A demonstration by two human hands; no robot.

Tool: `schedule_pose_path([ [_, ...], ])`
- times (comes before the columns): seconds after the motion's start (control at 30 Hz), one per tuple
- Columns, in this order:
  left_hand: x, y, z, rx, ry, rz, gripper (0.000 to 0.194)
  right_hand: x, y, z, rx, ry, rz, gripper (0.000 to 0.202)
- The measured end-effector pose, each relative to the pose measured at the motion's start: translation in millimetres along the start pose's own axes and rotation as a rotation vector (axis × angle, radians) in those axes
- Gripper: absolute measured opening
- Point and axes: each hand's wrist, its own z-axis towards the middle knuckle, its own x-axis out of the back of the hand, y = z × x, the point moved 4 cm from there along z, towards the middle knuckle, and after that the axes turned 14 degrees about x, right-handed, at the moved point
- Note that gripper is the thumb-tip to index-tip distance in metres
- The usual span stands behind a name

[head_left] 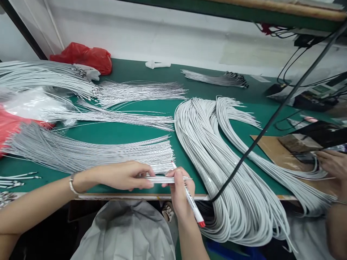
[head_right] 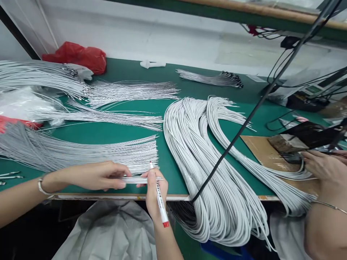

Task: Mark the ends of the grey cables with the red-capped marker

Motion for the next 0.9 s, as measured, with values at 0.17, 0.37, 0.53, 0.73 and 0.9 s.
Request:
schedule_pose_path([
  [0.17, -14.0, 20.8, 7.1, -0.128, 0.223, -0.038, 0.036, 7.0, -4.9, -6.8, 0.095, -0.048, -0.113, 0.039],
  [0.37, -4.6, 19.5, -2.5, -0.105, 0.238, -0.07, 0.037, 24.9, -20.7, -12.6, 0.494, 0.02, -0.348, 0.051],
  [0.53, -4.7, 20.8, 0.1, -0.078, 0.223, -0.082, 0.037, 10.4, -20.7, -18.1, 0.631, -0.151, -0.436, 0.043],
  [0.73, -5.1, 23.8, -1.0, -0.13, 0.206, -0.066, 0.037, 19.1, -21.9, -10.8, 0.504, -0.125, -0.399, 0.032],
  [0.9, -10.4, 24.5, -3.4, -0.171, 0.086, 0.018, 0.034, 16.3, -19.7, -3.2, 0.147, -0.452, -0.267, 0.033],
])
